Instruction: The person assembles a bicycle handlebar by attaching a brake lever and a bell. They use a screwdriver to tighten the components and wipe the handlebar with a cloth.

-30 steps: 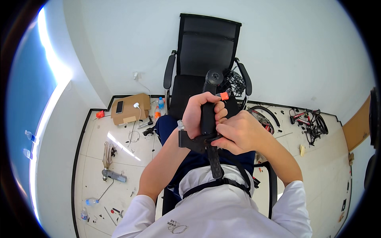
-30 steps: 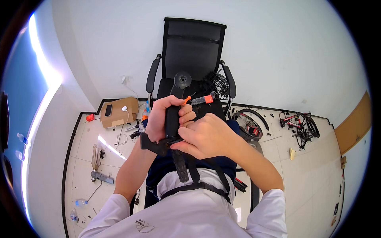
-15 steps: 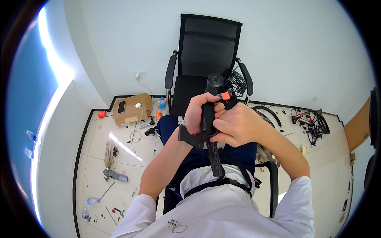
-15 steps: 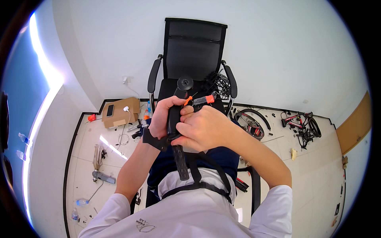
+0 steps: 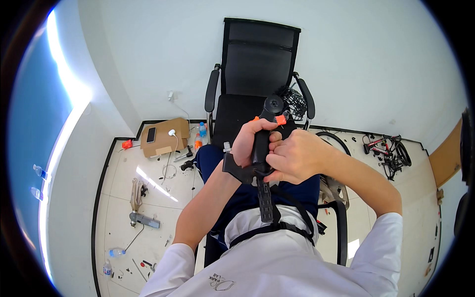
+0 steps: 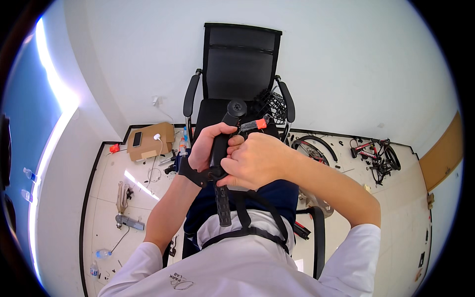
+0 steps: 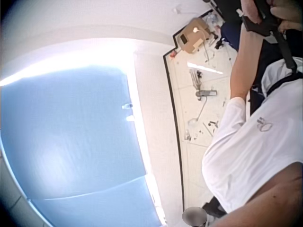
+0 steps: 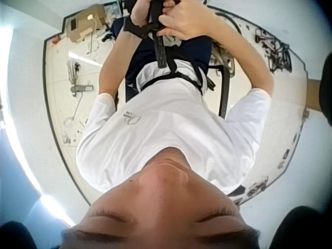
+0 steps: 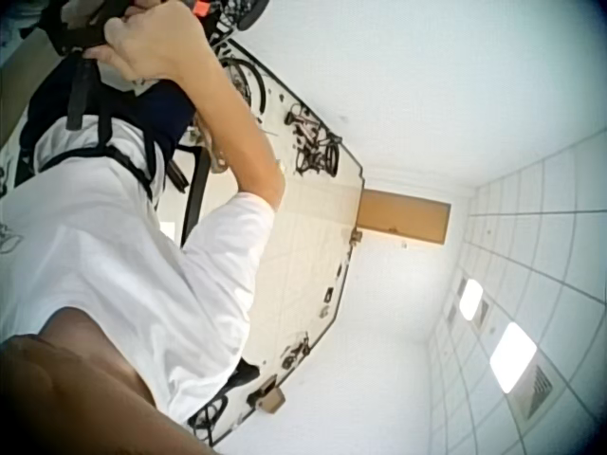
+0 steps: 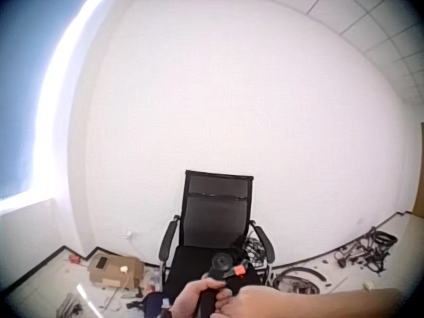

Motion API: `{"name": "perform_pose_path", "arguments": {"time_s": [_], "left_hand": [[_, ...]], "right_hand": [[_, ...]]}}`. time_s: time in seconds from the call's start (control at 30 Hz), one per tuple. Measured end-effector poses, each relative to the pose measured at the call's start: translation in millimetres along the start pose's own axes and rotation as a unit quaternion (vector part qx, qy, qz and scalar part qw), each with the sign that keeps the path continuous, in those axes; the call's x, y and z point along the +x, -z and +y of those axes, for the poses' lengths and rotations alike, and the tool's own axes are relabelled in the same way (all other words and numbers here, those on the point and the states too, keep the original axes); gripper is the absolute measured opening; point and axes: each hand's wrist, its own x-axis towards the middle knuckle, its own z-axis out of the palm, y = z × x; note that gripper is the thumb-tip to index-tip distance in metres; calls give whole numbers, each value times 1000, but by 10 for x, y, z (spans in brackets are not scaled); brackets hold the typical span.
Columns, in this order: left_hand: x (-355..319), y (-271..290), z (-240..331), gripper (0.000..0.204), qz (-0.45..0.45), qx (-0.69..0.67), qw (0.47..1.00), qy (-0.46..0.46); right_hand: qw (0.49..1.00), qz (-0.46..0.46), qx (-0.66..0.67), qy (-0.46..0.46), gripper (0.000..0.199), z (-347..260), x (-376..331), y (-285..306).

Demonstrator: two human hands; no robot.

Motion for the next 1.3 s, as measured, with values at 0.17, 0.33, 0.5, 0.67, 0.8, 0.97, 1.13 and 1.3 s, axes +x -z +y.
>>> {"name": "perform_pose_path", "arguments": {"time_s": [0.17, 0.33, 0.5, 0.67, 0.8, 0.97, 1.13, 1.3], "left_hand": [[-22, -110, -7, 30, 54, 40, 998, -12], [-19, -131, 49, 31, 58, 39, 997, -45], [-88, -44, 211, 33, 66, 7, 995, -71], [-199, -145, 237, 32, 121, -17, 982, -146], [-200, -108, 227, 31, 110, -17, 980, -167], [-148, -46, 199, 29, 139, 6, 969, -205], [-86, -17, 171, 28, 198, 33, 930, -306], [-130, 53, 226, 28, 230, 90, 872, -422]], "right_hand": [[996, -54, 55, -48, 47, -15, 23, 96], [987, -71, 101, -101, 50, -59, 40, 117], [984, -21, 81, -154, 47, -74, 50, -36], [977, 10, 90, -195, 48, -149, 132, -55], [973, 22, 113, -202, 48, -156, 133, -75], [962, 33, 137, -233, 48, -167, 114, -160], [929, 48, 200, -307, 49, -169, 68, -334], [879, 92, 284, -373, 46, -232, 166, -481]]}}
